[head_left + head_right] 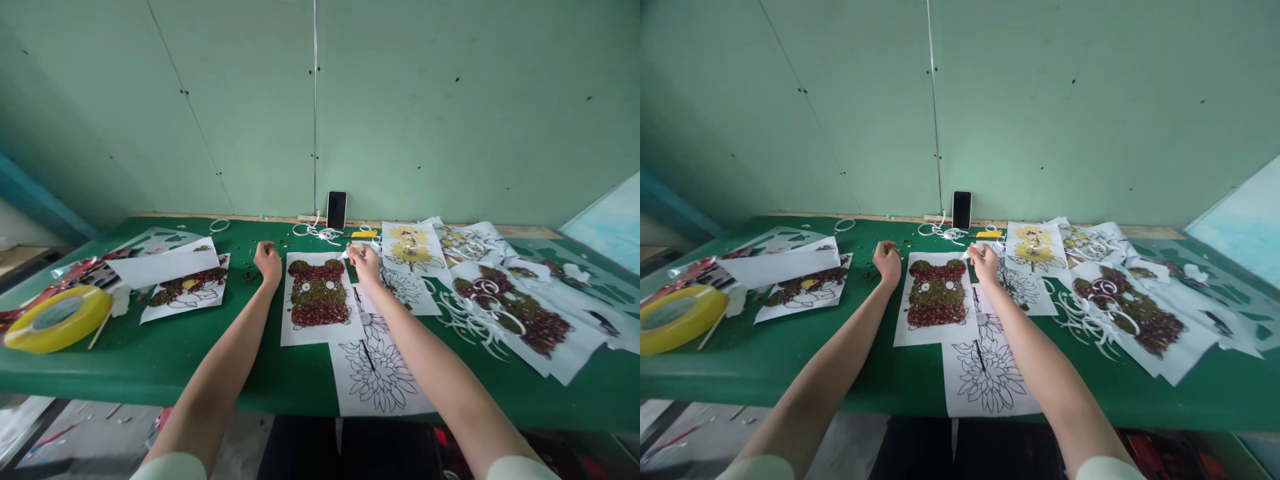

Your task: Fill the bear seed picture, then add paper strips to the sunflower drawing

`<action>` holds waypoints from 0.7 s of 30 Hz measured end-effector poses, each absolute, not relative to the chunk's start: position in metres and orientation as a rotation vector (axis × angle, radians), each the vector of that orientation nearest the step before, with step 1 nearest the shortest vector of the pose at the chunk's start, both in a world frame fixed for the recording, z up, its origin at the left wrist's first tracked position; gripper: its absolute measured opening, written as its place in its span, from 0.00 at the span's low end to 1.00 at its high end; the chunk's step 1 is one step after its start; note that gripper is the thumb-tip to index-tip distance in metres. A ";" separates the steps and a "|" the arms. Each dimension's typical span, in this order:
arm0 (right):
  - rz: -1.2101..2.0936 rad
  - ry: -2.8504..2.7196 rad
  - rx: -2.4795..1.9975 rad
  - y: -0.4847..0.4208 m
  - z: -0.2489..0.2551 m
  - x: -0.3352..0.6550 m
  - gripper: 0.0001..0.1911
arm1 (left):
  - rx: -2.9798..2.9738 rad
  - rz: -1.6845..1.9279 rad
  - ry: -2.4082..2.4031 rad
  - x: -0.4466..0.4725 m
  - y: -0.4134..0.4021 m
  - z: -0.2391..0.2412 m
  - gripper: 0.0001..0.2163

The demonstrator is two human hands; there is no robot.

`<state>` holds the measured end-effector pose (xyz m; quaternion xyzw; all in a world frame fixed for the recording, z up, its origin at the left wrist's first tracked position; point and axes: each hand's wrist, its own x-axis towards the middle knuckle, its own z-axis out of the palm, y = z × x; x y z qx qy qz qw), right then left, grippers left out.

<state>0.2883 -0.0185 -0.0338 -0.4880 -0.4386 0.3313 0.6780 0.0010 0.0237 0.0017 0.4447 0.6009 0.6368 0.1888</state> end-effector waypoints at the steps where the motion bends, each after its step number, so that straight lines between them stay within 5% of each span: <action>1: 0.738 -0.994 -1.098 -0.019 -0.034 0.288 0.31 | 1.253 1.792 1.686 0.001 0.024 0.002 0.11; 21: 0.865 -0.989 -0.901 -0.039 -0.009 0.271 0.23 | 1.277 1.770 1.697 0.001 0.024 0.000 0.12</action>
